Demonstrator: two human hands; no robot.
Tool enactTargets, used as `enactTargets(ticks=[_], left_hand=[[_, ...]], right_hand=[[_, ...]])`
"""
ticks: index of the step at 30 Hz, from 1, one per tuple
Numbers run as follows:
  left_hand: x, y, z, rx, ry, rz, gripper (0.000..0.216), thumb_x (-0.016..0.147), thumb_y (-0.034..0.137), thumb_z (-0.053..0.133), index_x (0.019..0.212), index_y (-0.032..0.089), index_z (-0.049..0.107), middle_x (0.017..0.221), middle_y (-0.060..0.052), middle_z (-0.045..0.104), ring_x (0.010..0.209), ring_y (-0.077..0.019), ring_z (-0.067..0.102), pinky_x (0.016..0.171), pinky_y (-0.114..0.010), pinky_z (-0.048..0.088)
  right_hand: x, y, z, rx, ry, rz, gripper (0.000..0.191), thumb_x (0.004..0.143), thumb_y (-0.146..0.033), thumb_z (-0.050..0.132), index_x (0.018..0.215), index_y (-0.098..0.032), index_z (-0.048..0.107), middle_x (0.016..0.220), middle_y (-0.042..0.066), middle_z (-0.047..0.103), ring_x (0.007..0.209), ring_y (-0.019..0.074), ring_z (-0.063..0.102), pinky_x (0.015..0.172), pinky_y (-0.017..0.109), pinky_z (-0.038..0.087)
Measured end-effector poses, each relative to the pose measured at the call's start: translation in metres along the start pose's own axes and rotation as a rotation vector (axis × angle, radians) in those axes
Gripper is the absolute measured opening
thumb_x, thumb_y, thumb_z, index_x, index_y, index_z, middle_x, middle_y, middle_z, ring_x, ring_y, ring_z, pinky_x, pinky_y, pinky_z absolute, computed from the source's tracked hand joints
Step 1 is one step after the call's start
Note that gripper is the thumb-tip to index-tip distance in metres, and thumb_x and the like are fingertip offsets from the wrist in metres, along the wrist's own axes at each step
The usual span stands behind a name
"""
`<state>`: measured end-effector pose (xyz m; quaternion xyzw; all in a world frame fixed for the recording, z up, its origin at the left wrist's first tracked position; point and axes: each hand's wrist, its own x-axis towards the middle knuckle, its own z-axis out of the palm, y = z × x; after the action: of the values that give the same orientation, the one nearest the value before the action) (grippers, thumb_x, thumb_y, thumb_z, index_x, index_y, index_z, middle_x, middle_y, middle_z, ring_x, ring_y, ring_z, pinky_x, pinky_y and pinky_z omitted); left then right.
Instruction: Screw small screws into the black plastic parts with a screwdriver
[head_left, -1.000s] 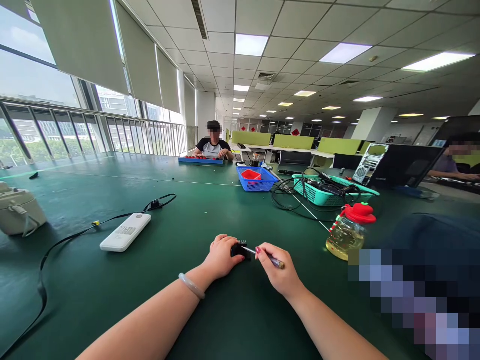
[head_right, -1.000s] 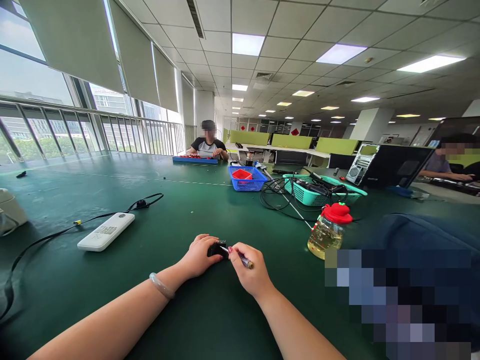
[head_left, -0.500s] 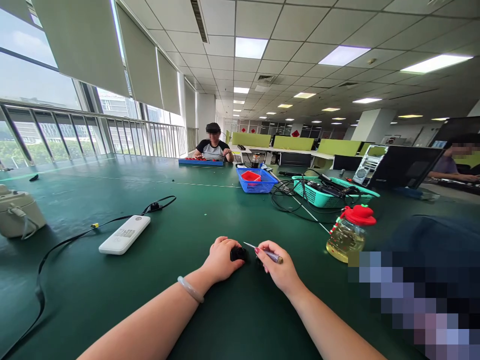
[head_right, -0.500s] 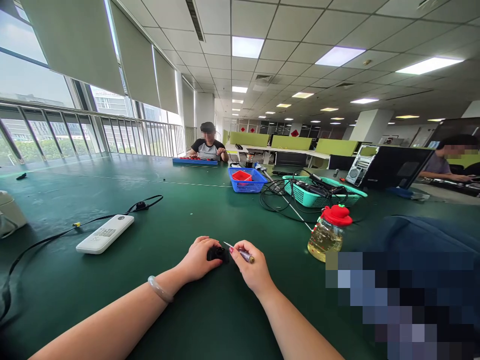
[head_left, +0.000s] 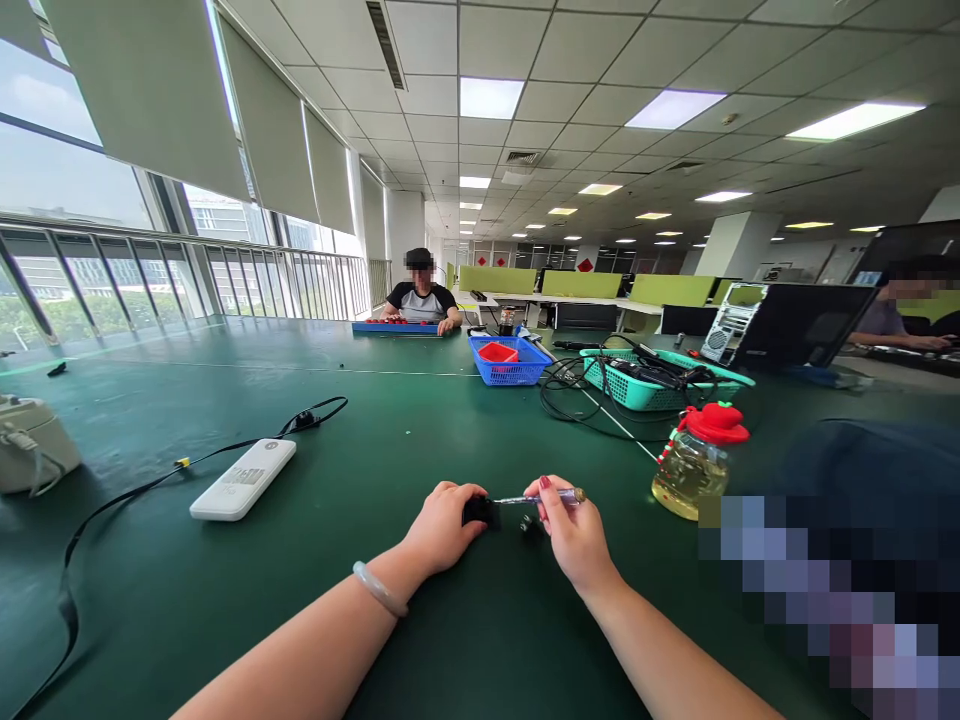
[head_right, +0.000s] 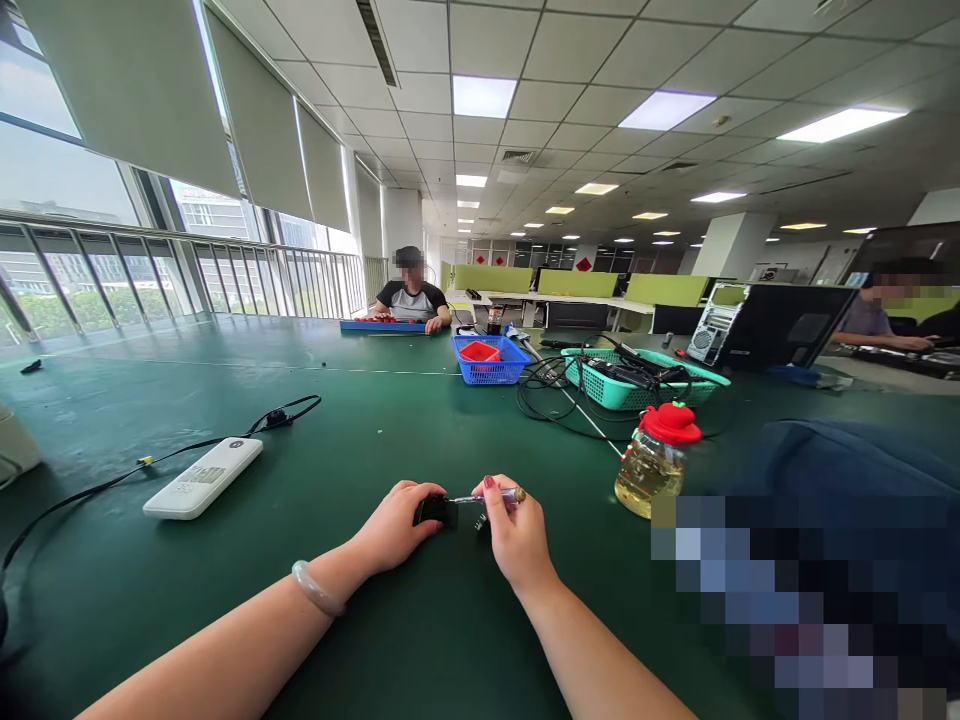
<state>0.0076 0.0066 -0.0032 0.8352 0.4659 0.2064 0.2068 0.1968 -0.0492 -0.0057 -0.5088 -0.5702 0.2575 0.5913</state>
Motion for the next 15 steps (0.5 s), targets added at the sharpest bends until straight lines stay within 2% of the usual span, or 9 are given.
enactTargets(ticks=[6,15], left_hand=[[-0.001,0.001,0.000,0.043,-0.029,0.060,0.047,0.082,0.017,0.064,0.128,0.023,0.059,0.120,-0.006,0.067,0.118,-0.0245,0.054,0.105,-0.038,0.042],[-0.003,0.002,0.000,0.066,-0.052,0.134,0.041,0.085,0.017,0.062,0.125,0.023,0.060,0.121,-0.005,0.067,0.116,-0.0242,0.054,0.105,-0.039,0.041]], right_hand=[[-0.001,-0.006,0.000,-0.062,-0.011,-0.036,0.049,0.091,-0.062,0.045,0.074,-0.019,0.062,0.054,-0.003,0.041,0.049,0.0115,0.039,0.046,0.024,0.031],[0.003,0.006,0.004,-0.008,-0.044,0.086,0.052,0.087,-0.067,0.046,0.072,-0.020,0.061,0.052,-0.003,0.044,0.047,0.0122,0.042,0.045,0.024,0.033]])
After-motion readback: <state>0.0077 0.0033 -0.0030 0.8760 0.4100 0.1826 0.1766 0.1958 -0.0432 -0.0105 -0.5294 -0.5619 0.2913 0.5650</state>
